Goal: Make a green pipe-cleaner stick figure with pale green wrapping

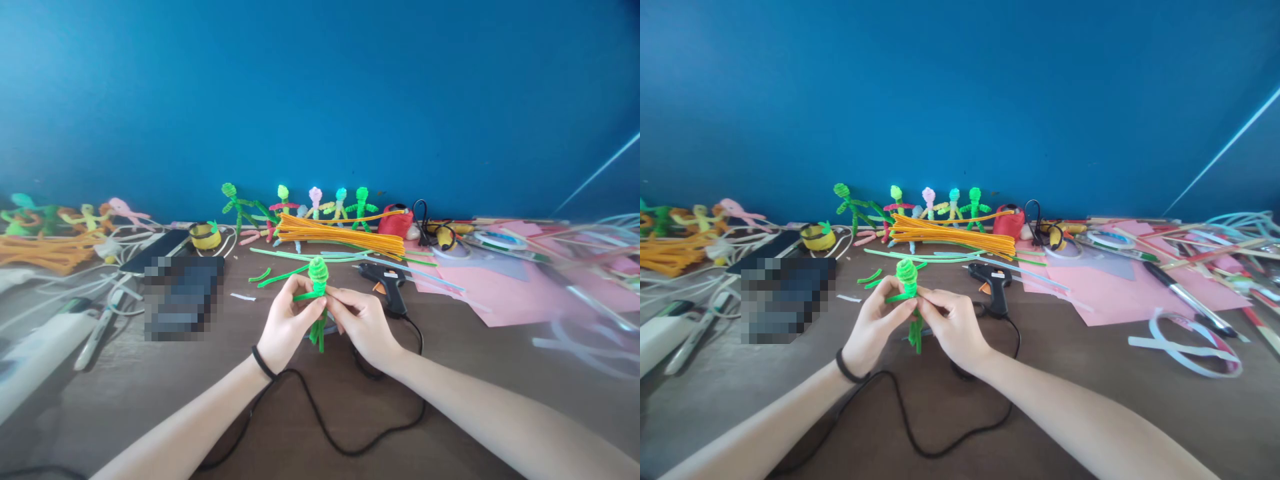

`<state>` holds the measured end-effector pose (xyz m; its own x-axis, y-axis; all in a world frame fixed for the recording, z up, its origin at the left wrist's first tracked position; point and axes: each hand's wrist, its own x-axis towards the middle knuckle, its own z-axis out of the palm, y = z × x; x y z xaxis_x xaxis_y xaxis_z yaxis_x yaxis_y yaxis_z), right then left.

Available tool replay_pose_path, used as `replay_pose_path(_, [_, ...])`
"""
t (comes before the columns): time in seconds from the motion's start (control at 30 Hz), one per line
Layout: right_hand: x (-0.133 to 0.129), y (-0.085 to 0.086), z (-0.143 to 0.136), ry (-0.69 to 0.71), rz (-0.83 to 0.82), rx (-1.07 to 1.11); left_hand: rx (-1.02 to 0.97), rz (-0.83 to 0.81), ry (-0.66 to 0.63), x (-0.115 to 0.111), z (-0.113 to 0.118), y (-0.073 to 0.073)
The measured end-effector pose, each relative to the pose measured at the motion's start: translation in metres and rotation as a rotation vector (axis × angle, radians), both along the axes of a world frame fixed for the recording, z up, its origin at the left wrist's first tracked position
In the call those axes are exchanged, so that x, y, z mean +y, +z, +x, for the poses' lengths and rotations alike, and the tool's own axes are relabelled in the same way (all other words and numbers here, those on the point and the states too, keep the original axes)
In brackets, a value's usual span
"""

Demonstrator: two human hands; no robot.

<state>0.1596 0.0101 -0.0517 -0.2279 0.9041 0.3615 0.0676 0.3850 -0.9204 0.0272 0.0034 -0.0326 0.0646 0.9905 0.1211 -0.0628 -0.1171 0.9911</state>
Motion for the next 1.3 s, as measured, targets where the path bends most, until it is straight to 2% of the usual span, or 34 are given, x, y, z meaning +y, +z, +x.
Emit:
replay_pose_path(0.8, [0.0002,0.0020,-0.0005,0.009,0.024,-0.009,-0.016,0.005,-0.037,0.0006,-0.0018,-0.0017])
replay_pose_path(1.3, [0.0007,0.0036,-0.0010,0.004,0.001,0.000,-0.096,0.003,-0.043,0.0008,-0.0017,-0.0028])
